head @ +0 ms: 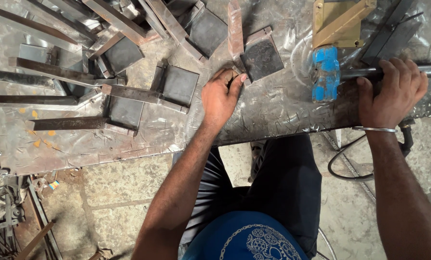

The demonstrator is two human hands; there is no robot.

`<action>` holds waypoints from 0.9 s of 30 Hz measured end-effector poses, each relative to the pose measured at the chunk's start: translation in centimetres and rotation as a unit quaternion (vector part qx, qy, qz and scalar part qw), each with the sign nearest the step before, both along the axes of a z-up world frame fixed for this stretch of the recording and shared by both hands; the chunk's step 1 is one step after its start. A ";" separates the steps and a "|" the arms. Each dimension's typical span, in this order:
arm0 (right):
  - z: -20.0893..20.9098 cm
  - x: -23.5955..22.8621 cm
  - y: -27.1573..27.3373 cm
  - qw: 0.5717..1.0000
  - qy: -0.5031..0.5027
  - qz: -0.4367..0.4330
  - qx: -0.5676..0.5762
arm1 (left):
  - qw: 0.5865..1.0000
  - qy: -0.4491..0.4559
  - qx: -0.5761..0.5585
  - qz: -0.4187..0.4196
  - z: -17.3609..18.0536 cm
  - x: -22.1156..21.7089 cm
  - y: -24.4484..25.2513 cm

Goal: The person sits at a workbench covered with metal brackets and offcuts, picks up small metal pieces one at a time, and strikes them with a blue-headed mallet to straighten or shape them, then sets the worked piece back on the bench and reaches for the next one.

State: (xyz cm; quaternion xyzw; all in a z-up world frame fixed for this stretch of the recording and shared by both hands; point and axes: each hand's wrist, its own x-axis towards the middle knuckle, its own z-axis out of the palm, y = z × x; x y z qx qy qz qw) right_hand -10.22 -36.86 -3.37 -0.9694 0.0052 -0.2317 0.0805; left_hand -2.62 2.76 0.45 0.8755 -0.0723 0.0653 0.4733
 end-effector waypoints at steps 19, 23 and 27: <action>2.1 0.1 0.7 0.998 0.002 0.032 -0.050 | 0.992 -0.118 0.026 -0.039 -1.4 0.3 0.5; 4.3 2.3 -0.7 0.985 0.105 0.065 -0.123 | 0.988 -0.117 0.055 -0.079 -1.7 0.6 0.9; 6.7 1.4 1.1 0.964 0.181 0.083 -0.174 | 0.979 -0.171 0.073 -0.085 -2.2 0.4 0.8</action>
